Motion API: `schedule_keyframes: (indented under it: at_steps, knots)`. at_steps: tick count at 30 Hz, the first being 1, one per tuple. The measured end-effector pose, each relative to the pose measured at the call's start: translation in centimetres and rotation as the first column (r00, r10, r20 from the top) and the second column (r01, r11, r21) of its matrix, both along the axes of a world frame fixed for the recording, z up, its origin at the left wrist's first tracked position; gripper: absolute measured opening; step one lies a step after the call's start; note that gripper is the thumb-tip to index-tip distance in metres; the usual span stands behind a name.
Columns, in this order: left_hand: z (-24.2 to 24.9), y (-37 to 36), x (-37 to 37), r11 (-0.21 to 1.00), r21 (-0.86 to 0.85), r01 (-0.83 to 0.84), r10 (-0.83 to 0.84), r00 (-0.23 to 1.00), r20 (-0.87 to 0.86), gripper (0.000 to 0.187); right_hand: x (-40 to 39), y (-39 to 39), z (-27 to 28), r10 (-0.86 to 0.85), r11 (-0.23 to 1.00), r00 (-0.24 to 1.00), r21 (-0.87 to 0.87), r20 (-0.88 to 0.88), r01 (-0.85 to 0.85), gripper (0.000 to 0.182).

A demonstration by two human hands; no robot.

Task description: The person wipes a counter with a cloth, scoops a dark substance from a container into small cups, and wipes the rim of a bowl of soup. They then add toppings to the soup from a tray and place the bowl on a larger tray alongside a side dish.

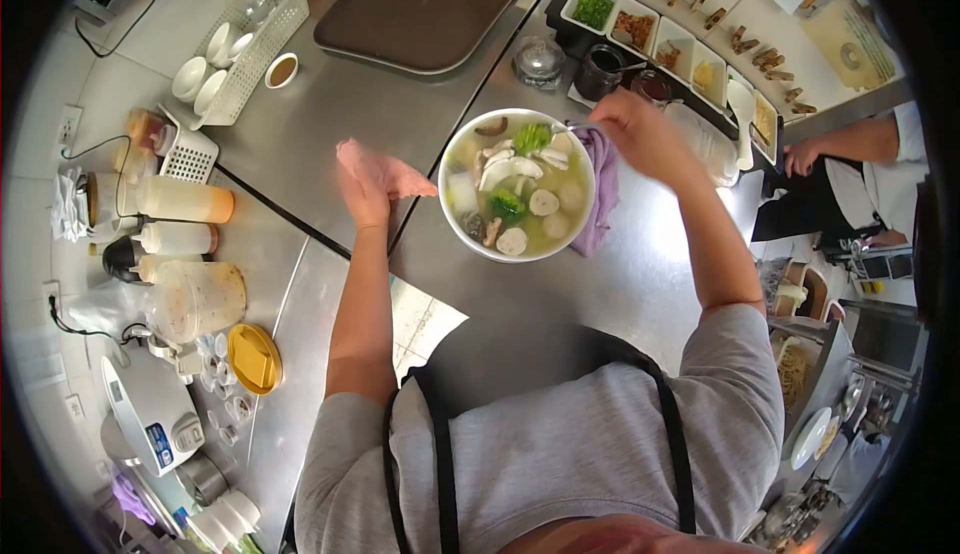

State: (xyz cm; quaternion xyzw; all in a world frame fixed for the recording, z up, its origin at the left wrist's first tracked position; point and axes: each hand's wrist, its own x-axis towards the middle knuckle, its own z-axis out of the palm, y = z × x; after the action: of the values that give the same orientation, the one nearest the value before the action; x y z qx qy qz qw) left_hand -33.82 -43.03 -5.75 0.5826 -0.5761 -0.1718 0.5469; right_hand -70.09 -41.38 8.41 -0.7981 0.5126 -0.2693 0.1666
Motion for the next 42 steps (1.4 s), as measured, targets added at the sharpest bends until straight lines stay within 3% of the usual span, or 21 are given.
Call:
schedule_keyframes:
  at_steps: [1,4,7,10,12,15,18,19,22,26,29,32,35,38,42]
  knots:
    - [0.0,0.0,0.0,1.000,-0.001,0.007,-0.007,1.000,-0.009,0.044,0.8,0.7,-0.5,-0.003,0.990,0.996,-0.142,-0.090,-0.010,0.011]
    - [-0.1,-0.1,0.1,1.000,-0.007,0.013,-0.013,1.000,-0.023,0.044,1.6,1.2,-1.6,-0.044,0.973,0.980,-0.230,-0.191,-0.001,0.012]
    - [-0.7,-0.2,0.2,1.000,-0.002,-0.014,0.014,0.999,-0.030,0.044,0.4,-0.4,-0.9,-0.157,0.965,0.983,0.226,0.092,0.133,0.013]
    - [-1.3,-0.4,0.3,1.000,-0.006,-0.021,0.021,0.998,-0.066,0.044,-2.1,-3.9,-0.3,-0.334,0.851,0.879,0.509,0.340,0.127,0.014]
    - [-1.5,-0.4,0.6,0.999,-0.033,-0.012,0.010,0.998,-0.062,0.044,-3.1,-6.1,1.2,-0.405,0.875,0.831,0.426,0.382,0.231,0.015]
    - [-0.8,0.0,0.1,0.999,0.006,0.034,-0.033,0.986,-0.161,0.047,-6.6,-11.4,0.1,-0.489,0.872,0.864,0.096,0.119,0.480,0.019]
    - [-1.4,-0.3,0.3,0.996,-0.062,-0.060,0.057,0.997,-0.046,0.042,-8.0,-14.9,-1.2,-0.644,0.765,0.743,-0.145,-0.185,0.627,0.022]
    - [-1.4,-0.2,0.3,1.000,-0.026,-0.011,0.008,0.991,-0.132,0.051,-8.2,-15.7,-1.3,-0.643,0.757,0.720,-0.077,-0.261,0.648,0.024]
    - [-1.1,-0.3,0.4,0.998,-0.035,0.055,-0.060,0.985,-0.160,0.051,-11.1,-20.1,-4.7,-0.371,0.908,0.658,-0.109,-0.655,0.403,0.025]
    - [-1.8,-0.3,0.6,0.999,-0.011,0.033,-0.034,0.983,-0.183,0.053,-9.9,-18.1,-4.0,-0.516,0.785,0.647,-0.008,-0.561,0.620,0.024]
    - [-2.0,-0.4,0.8,1.000,-0.017,0.020,-0.023,0.987,-0.160,0.053,-8.8,-15.9,-2.8,-0.463,0.751,0.599,0.070,-0.653,0.657,0.021]
    - [-1.9,-0.2,0.6,1.000,-0.004,0.016,-0.017,0.985,-0.174,0.053,-9.4,-16.1,-2.1,-0.366,0.799,0.589,0.081,-0.721,0.595,0.020]
    - [-1.6,-0.2,0.5,1.000,0.014,0.014,-0.011,0.982,-0.189,0.052,-7.2,-14.7,1.4,-0.463,0.708,0.580,0.114,-0.670,0.697,0.023]
    - [-1.5,-0.1,0.4,1.000,0.024,0.016,-0.011,0.980,-0.201,0.051,-6.8,-15.5,0.5,-0.446,0.712,0.582,0.124,-0.679,0.691,0.025]
    - [-1.6,-0.1,0.5,0.999,0.035,0.025,-0.018,0.984,-0.179,0.050,-7.0,-18.1,-2.6,-0.620,0.620,0.567,0.104,-0.542,0.778,0.026]
